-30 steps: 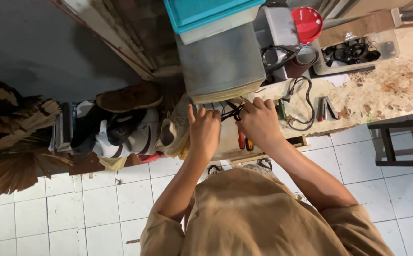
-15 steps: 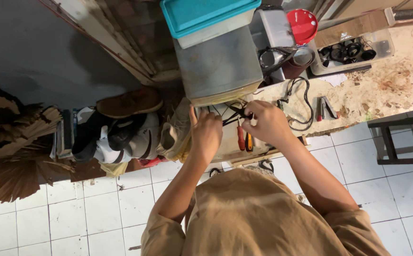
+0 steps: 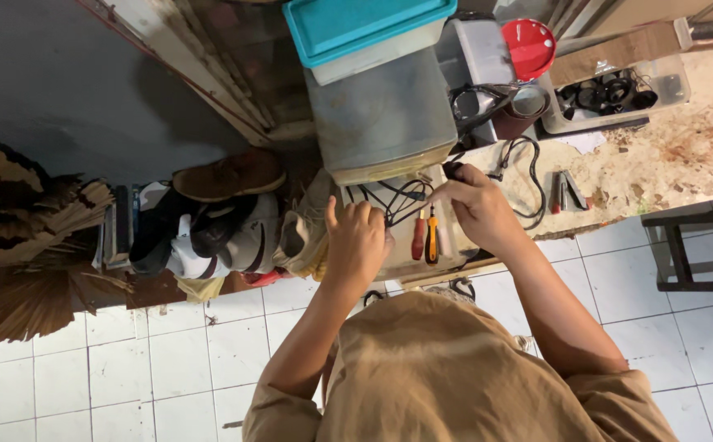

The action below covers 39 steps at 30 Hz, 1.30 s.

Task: The person manipulates a small black component and electrical wires, using a screwdriver to secure connections and handling a light bulb on a workbench.

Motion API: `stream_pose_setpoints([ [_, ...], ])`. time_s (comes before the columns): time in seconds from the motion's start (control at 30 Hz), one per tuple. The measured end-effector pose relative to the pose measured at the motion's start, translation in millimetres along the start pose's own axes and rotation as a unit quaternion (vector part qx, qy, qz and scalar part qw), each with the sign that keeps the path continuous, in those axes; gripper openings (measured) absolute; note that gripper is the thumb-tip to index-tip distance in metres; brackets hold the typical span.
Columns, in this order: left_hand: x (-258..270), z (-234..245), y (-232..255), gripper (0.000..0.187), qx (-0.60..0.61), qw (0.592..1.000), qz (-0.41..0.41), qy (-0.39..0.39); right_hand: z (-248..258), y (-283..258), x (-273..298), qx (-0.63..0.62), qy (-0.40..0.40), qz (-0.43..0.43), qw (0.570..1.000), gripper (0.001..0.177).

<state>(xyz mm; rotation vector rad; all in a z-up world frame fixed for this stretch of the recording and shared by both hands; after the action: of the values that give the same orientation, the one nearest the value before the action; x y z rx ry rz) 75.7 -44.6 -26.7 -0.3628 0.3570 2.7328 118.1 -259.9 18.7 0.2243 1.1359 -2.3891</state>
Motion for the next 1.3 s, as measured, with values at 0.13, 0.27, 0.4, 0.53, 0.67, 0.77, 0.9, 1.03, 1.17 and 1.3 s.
stream_pose_setpoints([
  [0.13,0.4,9.7,-0.1,0.027,0.03,0.999,-0.009,0.022,-4.0,-2.4,2.5,0.048,-0.031,-0.063,0.996,0.036],
  [0.27,-2.4,26.8,4.3,0.026,0.049,0.998,-0.01,0.027,-5.2,-4.0,-2.4,-0.052,0.033,-0.099,0.993,0.046],
  [0.4,3.9,64.9,10.6,0.023,0.14,0.989,-0.026,0.049,-8.8,-9.4,-6.7,0.022,0.008,-0.082,0.996,0.046],
  [0.53,8.7,99.7,10.1,0.02,0.277,0.961,-0.012,-0.001,-17.7,-26.4,-9.6,0.145,0.011,-0.004,0.989,0.055],
  [0.67,13.8,121.1,5.5,0.02,0.339,0.939,-0.05,0.013,-23.8,-29.7,-12.7,0.201,-0.02,0.007,0.979,0.044],
  [0.77,15.5,125.1,-2.6,0.019,0.358,0.928,-0.08,0.071,-24.6,-32.7,-13.9,0.184,-0.018,0.0,0.983,0.022],
  [0.9,19.2,117.2,-12.6,0.017,0.41,0.903,-0.072,0.101,-15.7,-40.6,-9.8,0.038,-0.049,-0.032,0.998,0.022],
  [1.03,15.6,105.5,-11.8,0.015,0.429,0.894,-0.079,0.1,-7.4,-45.7,-3.5,-0.031,-0.06,-0.07,0.995,0.021],
  [1.17,4.6,91.2,11.5,0.017,0.467,0.876,-0.077,0.089,12.9,-38.1,12.5,-0.046,-0.044,-0.072,0.995,0.017],
  [1.3,-6.5,78.4,56.4,0.025,0.386,0.912,-0.101,0.092,43.7,-13.1,36.1,-0.099,-0.083,-0.137,0.982,0.008],
])
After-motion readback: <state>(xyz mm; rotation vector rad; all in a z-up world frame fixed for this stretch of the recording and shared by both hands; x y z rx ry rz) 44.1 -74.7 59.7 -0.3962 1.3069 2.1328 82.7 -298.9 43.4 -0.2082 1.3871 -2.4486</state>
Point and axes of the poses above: each hand's wrist, its own x-axis away from the middle knuckle, its own z-axis out of the back of the hand, y = z × x, the point moved 3 cm from there along -x, towards the middle knuckle, and after that the axes turned 4 degrees about -z, right-handed, at the moved point
